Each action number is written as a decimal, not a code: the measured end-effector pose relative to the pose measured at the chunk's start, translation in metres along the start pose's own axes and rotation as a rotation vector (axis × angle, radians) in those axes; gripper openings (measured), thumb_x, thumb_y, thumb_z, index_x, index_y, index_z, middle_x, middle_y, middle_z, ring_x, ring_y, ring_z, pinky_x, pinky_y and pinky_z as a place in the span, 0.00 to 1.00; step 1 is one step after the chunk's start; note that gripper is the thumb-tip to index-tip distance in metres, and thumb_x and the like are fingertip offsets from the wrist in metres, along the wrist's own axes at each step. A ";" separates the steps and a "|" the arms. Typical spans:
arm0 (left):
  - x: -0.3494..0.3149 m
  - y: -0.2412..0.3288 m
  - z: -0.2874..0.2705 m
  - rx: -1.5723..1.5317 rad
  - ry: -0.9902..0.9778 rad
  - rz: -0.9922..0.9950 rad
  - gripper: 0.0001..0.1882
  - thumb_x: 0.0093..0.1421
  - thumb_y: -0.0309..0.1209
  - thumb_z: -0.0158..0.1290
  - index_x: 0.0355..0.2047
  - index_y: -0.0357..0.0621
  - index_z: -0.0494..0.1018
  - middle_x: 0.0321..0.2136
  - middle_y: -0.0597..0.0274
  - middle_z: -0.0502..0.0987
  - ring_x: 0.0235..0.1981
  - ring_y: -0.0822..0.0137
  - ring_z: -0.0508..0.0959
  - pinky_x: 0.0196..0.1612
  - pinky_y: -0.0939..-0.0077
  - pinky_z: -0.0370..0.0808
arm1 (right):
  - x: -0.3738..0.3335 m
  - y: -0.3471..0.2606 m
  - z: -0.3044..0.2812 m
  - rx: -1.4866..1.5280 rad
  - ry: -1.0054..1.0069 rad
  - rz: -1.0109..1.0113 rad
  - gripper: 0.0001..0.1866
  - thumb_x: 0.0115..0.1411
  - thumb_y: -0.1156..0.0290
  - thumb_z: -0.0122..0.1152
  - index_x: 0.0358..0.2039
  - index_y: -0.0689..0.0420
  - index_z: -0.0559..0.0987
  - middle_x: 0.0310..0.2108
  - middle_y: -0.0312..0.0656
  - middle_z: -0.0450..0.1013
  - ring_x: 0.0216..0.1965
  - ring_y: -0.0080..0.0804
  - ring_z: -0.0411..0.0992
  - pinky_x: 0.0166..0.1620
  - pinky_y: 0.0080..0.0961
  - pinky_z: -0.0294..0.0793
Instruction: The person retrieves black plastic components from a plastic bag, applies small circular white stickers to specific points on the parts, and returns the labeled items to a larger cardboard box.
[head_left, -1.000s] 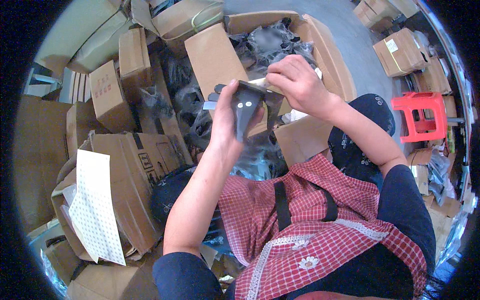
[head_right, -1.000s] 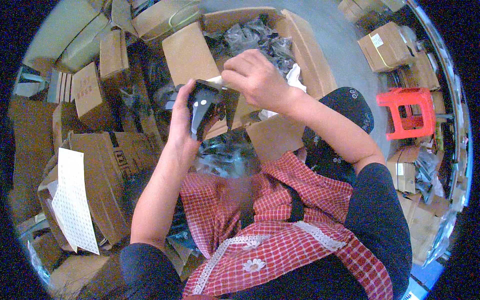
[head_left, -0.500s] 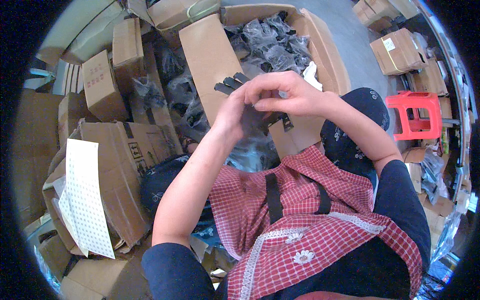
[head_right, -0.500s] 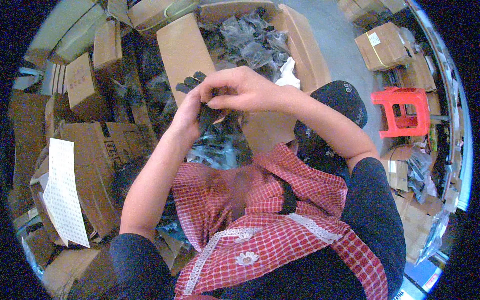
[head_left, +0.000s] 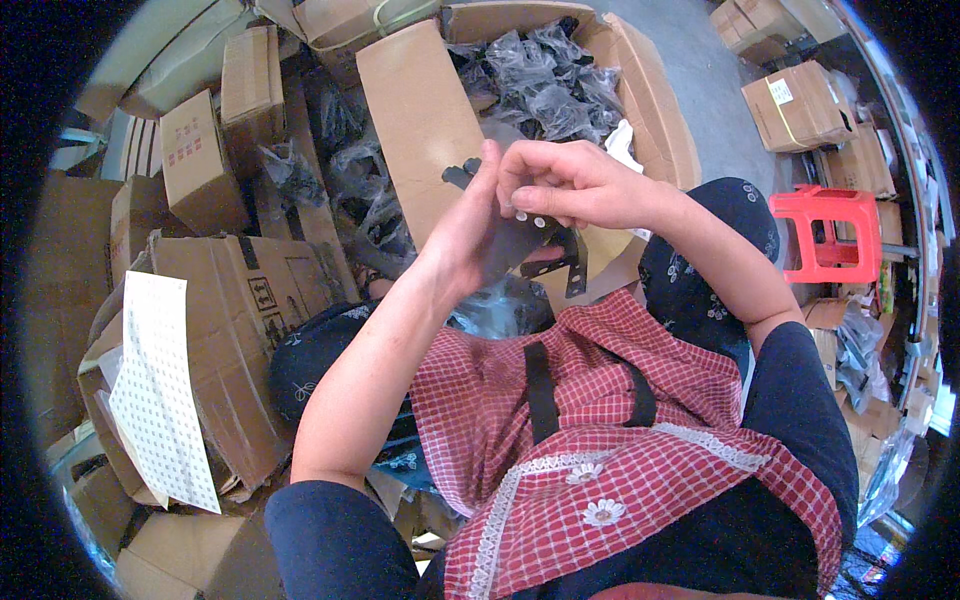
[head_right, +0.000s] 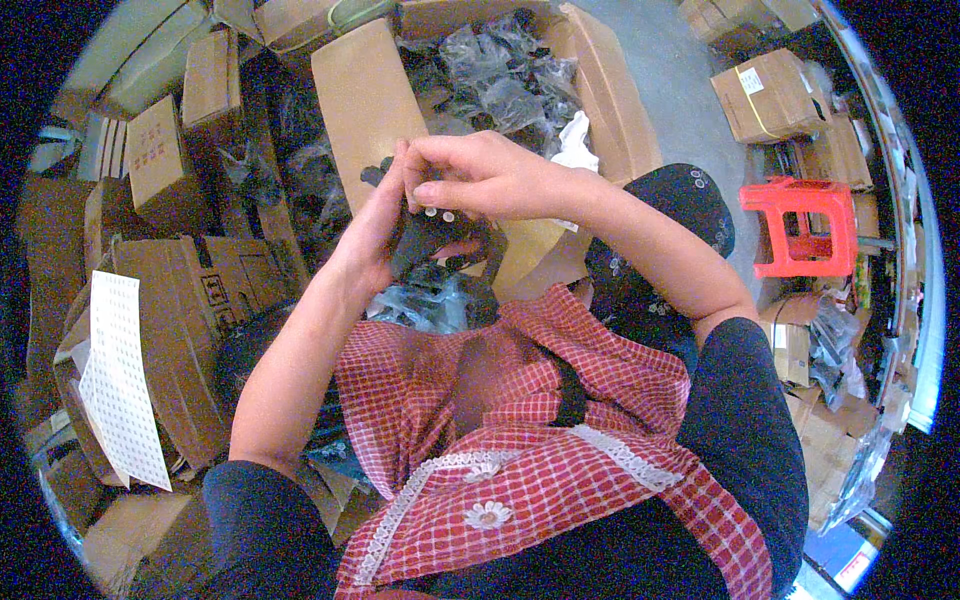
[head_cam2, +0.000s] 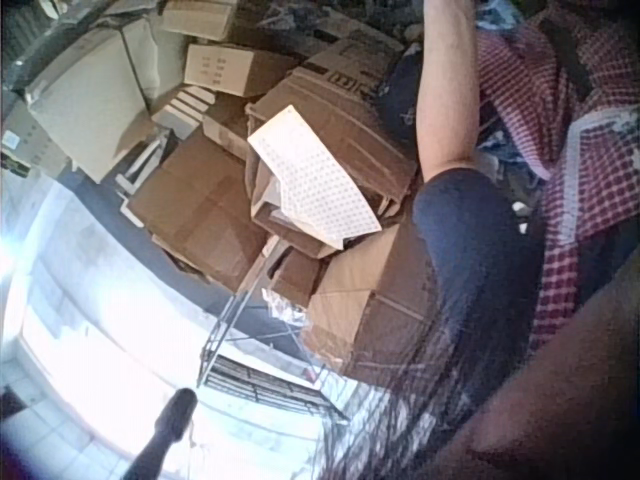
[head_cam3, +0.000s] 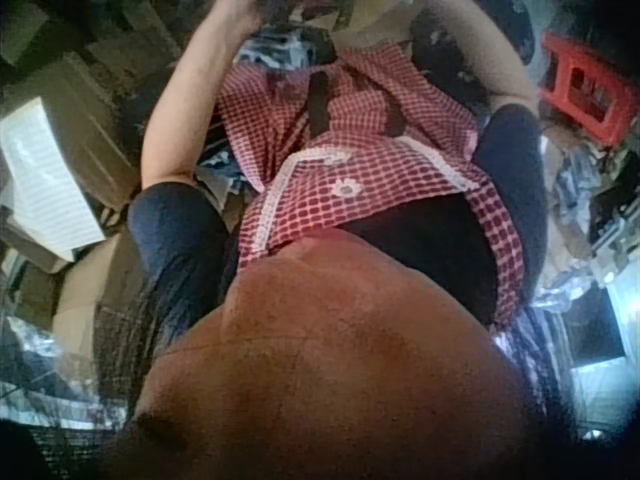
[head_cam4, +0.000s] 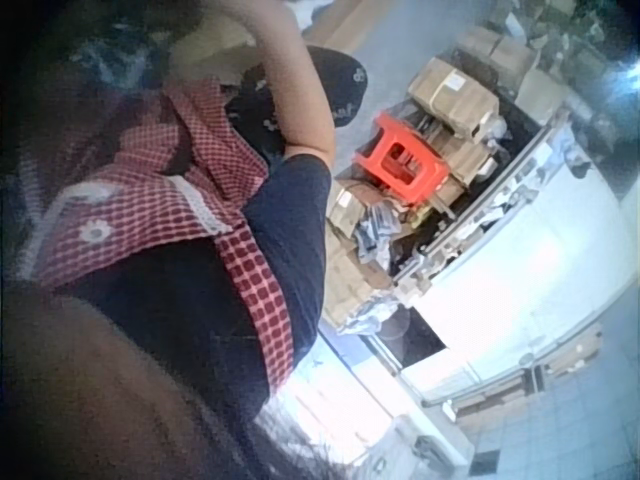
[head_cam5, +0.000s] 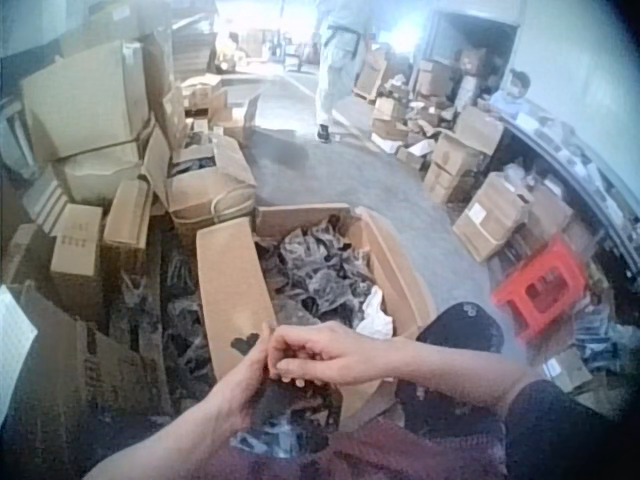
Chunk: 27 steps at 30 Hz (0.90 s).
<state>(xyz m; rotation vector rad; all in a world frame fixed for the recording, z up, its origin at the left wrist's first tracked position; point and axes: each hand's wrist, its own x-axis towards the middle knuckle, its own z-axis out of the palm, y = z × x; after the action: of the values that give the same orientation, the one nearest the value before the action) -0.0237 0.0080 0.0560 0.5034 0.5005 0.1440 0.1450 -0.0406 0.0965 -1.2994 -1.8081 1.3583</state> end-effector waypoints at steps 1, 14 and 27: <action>-0.001 0.000 0.000 -0.039 -0.011 -0.001 0.39 0.62 0.68 0.30 0.54 0.48 0.67 0.46 0.55 0.74 0.45 0.60 0.78 0.45 0.58 0.78 | -0.001 0.000 -0.001 0.007 -0.005 0.011 0.10 0.67 0.63 0.52 0.42 0.55 0.71 0.34 0.30 0.74 0.23 0.11 0.64 0.23 0.11 0.62; -0.009 -0.001 0.008 0.018 0.096 0.012 0.44 0.58 0.71 0.37 0.52 0.41 0.67 0.41 0.51 0.77 0.39 0.57 0.81 0.39 0.61 0.83 | -0.009 -0.011 -0.004 0.032 -0.069 0.005 0.10 0.64 0.63 0.56 0.39 0.56 0.73 0.36 0.33 0.69 0.31 0.18 0.66 0.31 0.16 0.67; -0.007 -0.005 0.003 0.103 0.102 0.023 0.43 0.63 0.69 0.25 0.60 0.46 0.61 0.52 0.51 0.69 0.54 0.59 0.71 0.53 0.56 0.74 | -0.006 0.009 0.011 -0.254 0.043 -0.146 0.07 0.63 0.69 0.55 0.36 0.58 0.74 0.42 0.41 0.62 0.46 0.32 0.64 0.48 0.27 0.67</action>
<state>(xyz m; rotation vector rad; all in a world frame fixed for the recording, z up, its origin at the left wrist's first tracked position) -0.0279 0.0009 0.0591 0.6046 0.6046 0.1672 0.1417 -0.0506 0.0849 -1.2811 -2.0537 1.0417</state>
